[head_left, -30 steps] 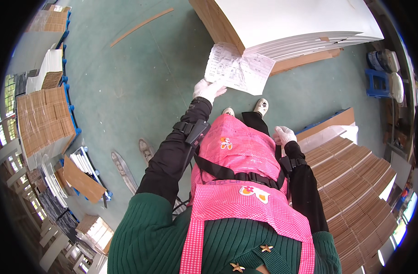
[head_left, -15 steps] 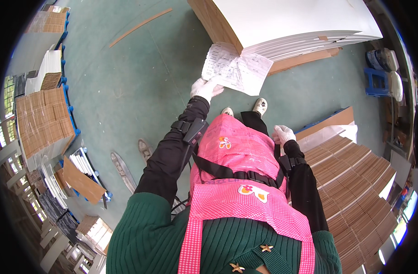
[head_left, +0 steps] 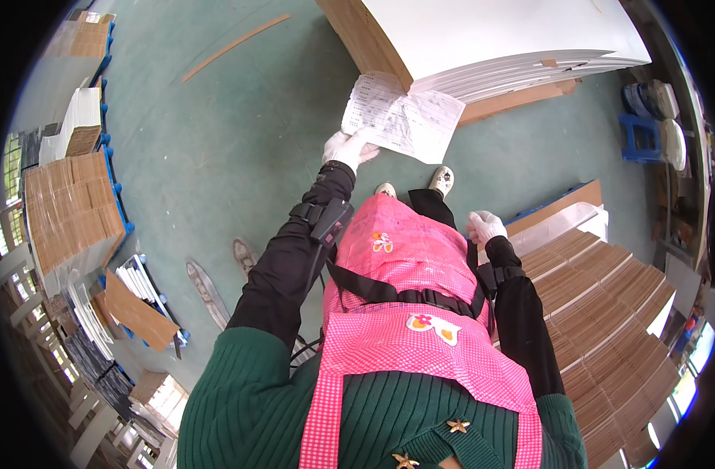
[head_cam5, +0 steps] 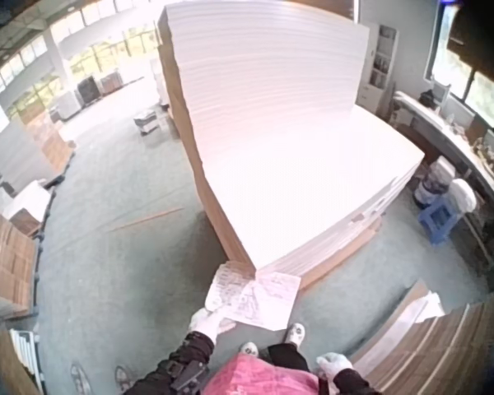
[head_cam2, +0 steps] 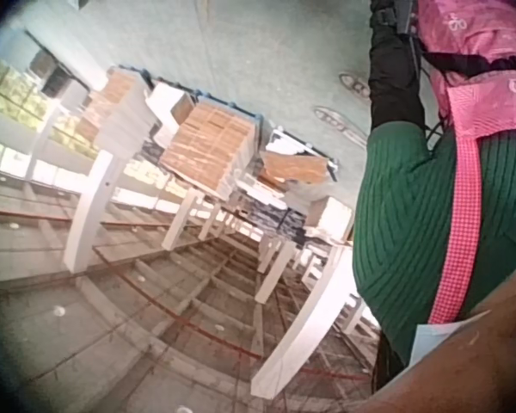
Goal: Moving white wood panels from a pallet to a workbench and inspecting a work order.
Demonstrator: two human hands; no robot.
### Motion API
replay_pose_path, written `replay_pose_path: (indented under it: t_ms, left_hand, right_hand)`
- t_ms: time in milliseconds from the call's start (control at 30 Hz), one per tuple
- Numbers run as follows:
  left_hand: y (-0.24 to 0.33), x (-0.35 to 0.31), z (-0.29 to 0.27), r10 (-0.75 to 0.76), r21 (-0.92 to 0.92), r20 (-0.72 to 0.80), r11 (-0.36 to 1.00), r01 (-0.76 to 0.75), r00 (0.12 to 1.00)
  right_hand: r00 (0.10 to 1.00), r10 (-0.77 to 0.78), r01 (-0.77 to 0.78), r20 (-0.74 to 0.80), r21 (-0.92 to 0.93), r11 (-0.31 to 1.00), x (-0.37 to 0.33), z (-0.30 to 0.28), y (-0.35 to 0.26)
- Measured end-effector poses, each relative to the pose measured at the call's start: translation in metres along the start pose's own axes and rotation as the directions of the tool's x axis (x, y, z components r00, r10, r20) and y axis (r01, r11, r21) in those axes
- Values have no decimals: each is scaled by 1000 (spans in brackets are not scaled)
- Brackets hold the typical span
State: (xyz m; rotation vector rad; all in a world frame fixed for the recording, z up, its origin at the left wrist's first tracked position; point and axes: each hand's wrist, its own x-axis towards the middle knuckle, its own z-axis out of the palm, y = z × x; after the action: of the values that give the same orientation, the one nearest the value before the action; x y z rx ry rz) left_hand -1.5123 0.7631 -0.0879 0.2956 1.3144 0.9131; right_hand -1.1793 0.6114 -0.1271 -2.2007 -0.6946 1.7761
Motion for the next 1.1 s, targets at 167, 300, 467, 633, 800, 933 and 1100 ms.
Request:
replay_pose_path:
  t_ms: [167, 300, 467, 633, 800, 933, 1100]
  left_hand:
    - [3, -3, 3, 9, -5, 16, 1000, -9, 1000]
    - [3, -6, 2, 10, 10, 16, 1000, -10, 1000]
    - [1, -4, -2, 5, -5, 24, 1000, -5, 1000]
    - [-1, -4, -5, 24, 5, 21, 1000, -24, 999]
    - [-2, -3, -6, 22, -1, 17, 1000, -22, 1000]
    - [-3, -1, -6, 23, 5, 16, 1000, -23, 1000]
    - [0, -7, -3, 25, 10, -19, 1000, -25, 999]
  right_hand:
    - [1000, -14, 14, 1, -6, 1000, 3, -1, 6]
    - [1000, -4, 4, 5, -19, 1000, -1, 1, 4]
    - [1000, -2, 2, 0, -47, 999, -4, 3, 2]
    - [1000, 7, -7, 7, -59, 998, -3, 4, -2]
    - [1000, 12, -11, 17, -49, 999, -1, 3, 2]
    - [999, 22, -21, 25, -22, 1000, 3, 3, 5]
    - [1000, 1, -1, 20, -35, 999, 1, 3, 6]
